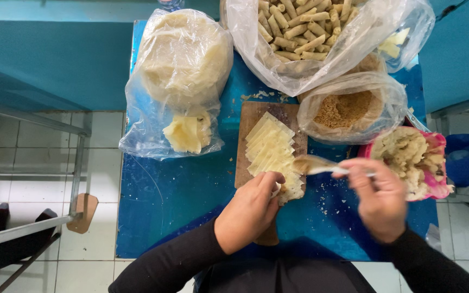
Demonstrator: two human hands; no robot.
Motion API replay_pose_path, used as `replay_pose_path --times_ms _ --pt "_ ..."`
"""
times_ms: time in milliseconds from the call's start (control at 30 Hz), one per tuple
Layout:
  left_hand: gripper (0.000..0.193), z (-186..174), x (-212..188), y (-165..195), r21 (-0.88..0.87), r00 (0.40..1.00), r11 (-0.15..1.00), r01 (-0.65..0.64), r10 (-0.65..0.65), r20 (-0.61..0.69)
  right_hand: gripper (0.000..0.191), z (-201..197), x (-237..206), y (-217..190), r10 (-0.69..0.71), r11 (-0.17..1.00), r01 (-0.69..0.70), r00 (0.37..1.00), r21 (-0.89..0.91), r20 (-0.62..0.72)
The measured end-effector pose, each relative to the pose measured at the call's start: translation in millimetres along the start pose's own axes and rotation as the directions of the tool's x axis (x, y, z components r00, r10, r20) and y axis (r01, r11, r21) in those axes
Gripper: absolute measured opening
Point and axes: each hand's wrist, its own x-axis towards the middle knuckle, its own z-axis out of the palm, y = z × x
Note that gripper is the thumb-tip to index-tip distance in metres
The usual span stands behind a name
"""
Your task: The person flattens pieces of dough on a wooden board, sprinkles brown sugar from a bag using a spoon onto the flattened dough, and folds the dough over the filling. Folded dough pieces accumulate on the board while scraps collect in a pink bowl.
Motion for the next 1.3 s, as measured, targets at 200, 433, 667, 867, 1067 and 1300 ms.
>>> replay_pose_path --times_ms 200,433,667,867,1067,1300 --pt "0.038 2 0 2 0.055 0.998 0.998 -0.025 0.028 -0.056 0.02 -18 63 -32 -0.127 0.926 0.052 0.976 -0.374 -0.177" --pt "0.039 1 4 2 0.044 0.998 0.999 -0.016 0.018 -0.053 0.047 3 59 -70 -0.489 0.416 0.371 0.861 -0.831 0.14" --pt "0.027 6 6 -4 0.074 0.997 0.997 -0.017 0.023 -0.076 0.018 42 15 -39 -0.077 0.732 0.309 0.923 -0.607 0.378" --pt "0.032 9 5 -8 0.094 0.996 0.995 -0.023 0.031 -0.079 0.012 49 3 -24 -0.089 0.786 0.271 0.939 -0.555 0.333" --pt "0.033 12 3 -7 0.171 0.994 0.984 -0.047 0.063 -0.091 0.018 49 -3 -28 -0.111 0.879 0.221 0.957 -0.424 0.268" --pt "0.039 10 3 -7 0.267 0.985 0.955 -0.131 0.157 -0.076 0.025 55 -8 -27 -0.155 0.891 0.256 0.948 -0.376 0.277"
